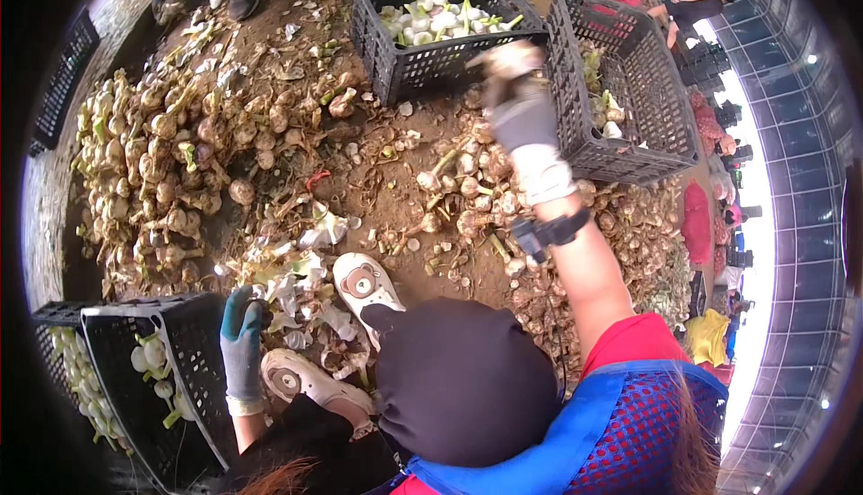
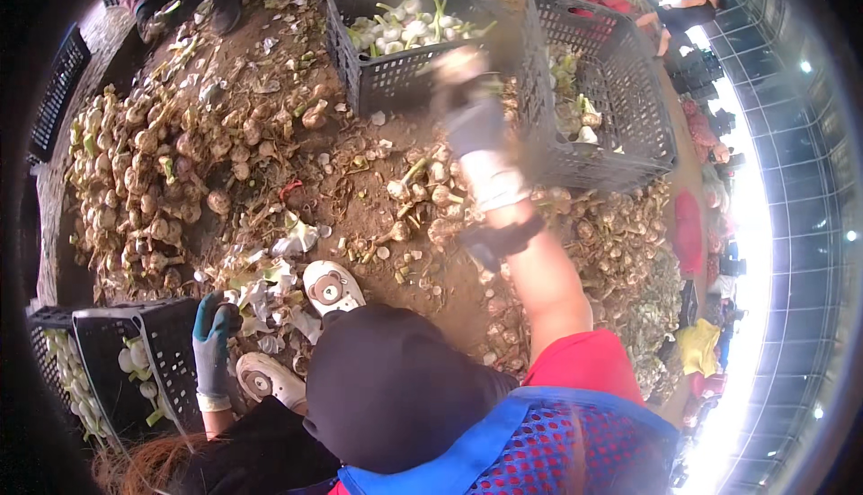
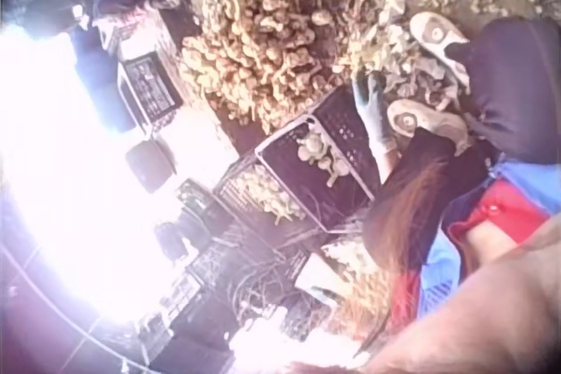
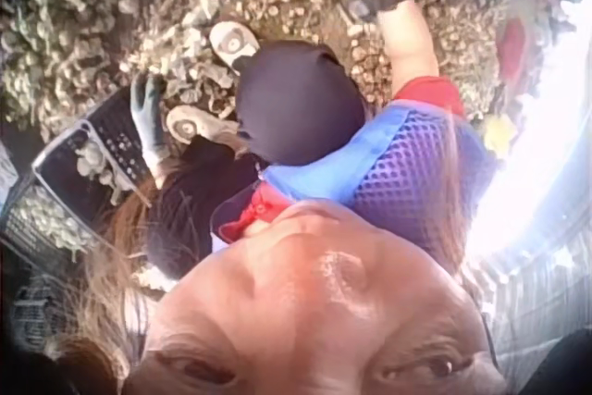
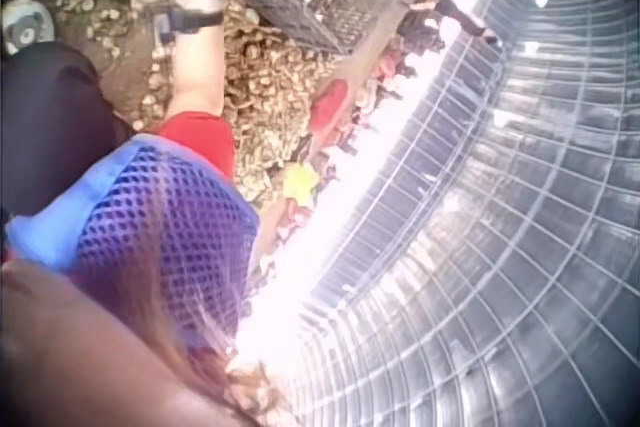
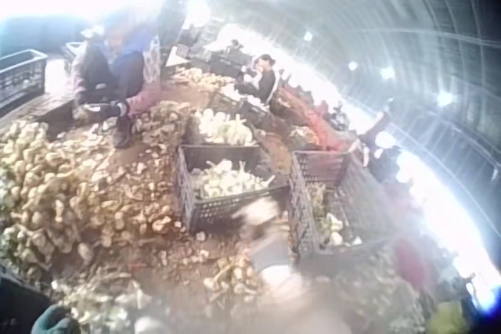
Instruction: Sorting and peeling outer layers from garlic bulbs into crates.
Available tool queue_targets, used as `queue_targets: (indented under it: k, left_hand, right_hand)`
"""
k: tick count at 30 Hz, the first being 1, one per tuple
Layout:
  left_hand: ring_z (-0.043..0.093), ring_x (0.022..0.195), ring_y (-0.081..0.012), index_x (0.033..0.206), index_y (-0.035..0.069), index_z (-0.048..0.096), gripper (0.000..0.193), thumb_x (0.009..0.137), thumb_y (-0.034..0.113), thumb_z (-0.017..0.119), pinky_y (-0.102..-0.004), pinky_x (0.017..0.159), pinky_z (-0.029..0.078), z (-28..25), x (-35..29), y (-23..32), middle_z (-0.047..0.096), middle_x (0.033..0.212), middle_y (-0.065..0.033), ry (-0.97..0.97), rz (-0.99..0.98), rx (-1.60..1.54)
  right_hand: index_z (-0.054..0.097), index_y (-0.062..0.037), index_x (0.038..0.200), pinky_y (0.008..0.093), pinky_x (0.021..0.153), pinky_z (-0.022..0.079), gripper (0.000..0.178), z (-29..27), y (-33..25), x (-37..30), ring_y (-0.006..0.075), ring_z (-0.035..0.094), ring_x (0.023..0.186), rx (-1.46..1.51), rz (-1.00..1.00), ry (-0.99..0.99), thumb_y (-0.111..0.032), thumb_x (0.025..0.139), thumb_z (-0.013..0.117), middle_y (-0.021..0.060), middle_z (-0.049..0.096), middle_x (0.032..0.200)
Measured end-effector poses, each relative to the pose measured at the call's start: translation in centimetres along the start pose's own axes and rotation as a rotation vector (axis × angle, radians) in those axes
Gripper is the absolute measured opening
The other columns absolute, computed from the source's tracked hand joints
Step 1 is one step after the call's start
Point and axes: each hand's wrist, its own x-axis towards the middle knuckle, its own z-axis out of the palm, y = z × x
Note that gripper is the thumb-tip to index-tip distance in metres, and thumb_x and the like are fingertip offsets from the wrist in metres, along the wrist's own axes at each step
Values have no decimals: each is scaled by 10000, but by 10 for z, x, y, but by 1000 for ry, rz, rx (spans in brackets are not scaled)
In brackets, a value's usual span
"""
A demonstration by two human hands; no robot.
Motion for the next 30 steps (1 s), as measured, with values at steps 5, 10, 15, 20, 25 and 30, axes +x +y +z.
queue_targets:
  k: [5, 10, 15, 20, 25, 30]
  left_hand:
    - [590, 977, -95, 1314, 14, 543, 345, 992, 129, 585, -246, 825, 500, 3, 7, -2, 630, 1116, -28, -143, 23, -46]
    - [573, 980, -71, 1281, 6, 577, 322, 967, 73, 606, -226, 860, 486, 4, 6, -3, 631, 1140, -14, -75, -19, -20]
    - [571, 971, -66, 1290, 13, 576, 339, 966, 98, 623, -230, 850, 488, -8, 12, -18, 634, 1130, -7, 18, -81, -69]
    - [574, 904, -73, 1259, 19, 581, 287, 998, 139, 580, -238, 784, 495, 12, 31, -3, 628, 1056, 5, -51, -146, -37]
    - [610, 820, -102, 1304, 27, 547, 337, 995, 160, 567, -263, 736, 514, 7, 45, -13, 632, 977, -23, -68, -81, -102]
    - [605, 843, -110, 1353, 51, 529, 366, 1006, 168, 520, -260, 772, 501, 36, 69, 8, 611, 1171, -66, -72, -49, -178]
  right_hand:
    - [643, -15, 1084, 326, 813, 580, 219, 6, -60, 5, 176, 654, 951, -376, -115, -109, -200, 975, 600, 126, 676, 1070]
    - [665, -62, 1188, 306, 746, 538, 276, 60, 116, -16, 187, 667, 871, -1291, 369, -406, -192, 963, 573, 85, 696, 1006]
    - [415, -84, 1444, 423, 954, 498, 619, 69, 256, 52, 343, 633, 1111, -2139, 100, -741, -277, 890, 614, 223, 628, 1230]
    - [482, -5, 1343, 453, 963, 473, 586, 9, 320, 95, 363, 635, 1074, -2496, 60, -487, -188, 799, 602, 234, 658, 1146]
    - [640, -125, 1030, 398, 868, 461, 261, 15, 327, 48, 285, 608, 942, -2276, -377, -471, -101, 776, 586, 119, 636, 918]
    - [670, -159, 819, 393, 836, 494, 94, 37, 291, 19, 259, 635, 813, -2008, -378, -684, -207, 845, 593, 90, 653, 838]
